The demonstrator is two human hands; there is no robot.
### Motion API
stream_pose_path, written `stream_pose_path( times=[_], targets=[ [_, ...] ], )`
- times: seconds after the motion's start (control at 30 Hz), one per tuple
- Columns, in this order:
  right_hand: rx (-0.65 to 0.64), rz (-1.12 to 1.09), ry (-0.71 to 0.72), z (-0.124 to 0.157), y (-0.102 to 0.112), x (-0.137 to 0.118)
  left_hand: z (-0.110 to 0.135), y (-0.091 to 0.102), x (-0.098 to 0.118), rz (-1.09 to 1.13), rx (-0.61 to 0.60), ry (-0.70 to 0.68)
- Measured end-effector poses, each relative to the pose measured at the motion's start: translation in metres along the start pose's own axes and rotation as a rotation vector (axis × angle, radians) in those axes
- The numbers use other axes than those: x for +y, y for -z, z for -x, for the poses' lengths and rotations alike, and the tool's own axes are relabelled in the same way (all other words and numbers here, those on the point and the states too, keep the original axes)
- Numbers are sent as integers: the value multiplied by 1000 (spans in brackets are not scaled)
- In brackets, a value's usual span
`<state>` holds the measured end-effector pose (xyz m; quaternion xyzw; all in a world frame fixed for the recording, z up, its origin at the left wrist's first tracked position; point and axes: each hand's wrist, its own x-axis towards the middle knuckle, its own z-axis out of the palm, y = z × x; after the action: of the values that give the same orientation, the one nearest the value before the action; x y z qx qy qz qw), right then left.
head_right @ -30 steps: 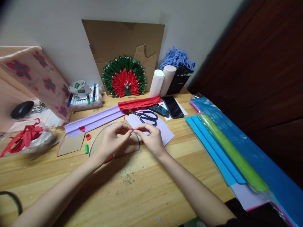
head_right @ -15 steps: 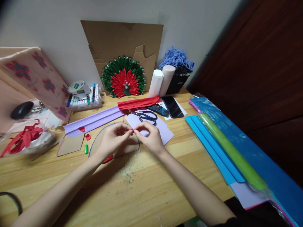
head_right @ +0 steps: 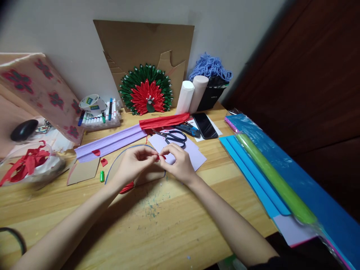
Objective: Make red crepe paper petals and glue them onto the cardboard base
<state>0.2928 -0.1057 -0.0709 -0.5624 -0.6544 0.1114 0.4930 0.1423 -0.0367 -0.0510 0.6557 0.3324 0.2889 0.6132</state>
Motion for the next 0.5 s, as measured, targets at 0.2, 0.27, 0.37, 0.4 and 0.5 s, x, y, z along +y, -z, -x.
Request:
stream_pose_path(
  times=[0.2,0.27,0.37,0.4,0.5],
  targets=[
    [-12,96,139,1,3,2,-1,2,6,32,-26,88],
    [-18,113,184,1,2,4,-2,3,8,34,-32,104],
    [-33,129,231,2,1,7,-3,4,6,40,-30,146],
    [-38,131,233,2,0,8,-3,5,5,49,-30,164],
    [-44,122,209,2,0,8,-4,7,3,76,-34,204]
  ],
)
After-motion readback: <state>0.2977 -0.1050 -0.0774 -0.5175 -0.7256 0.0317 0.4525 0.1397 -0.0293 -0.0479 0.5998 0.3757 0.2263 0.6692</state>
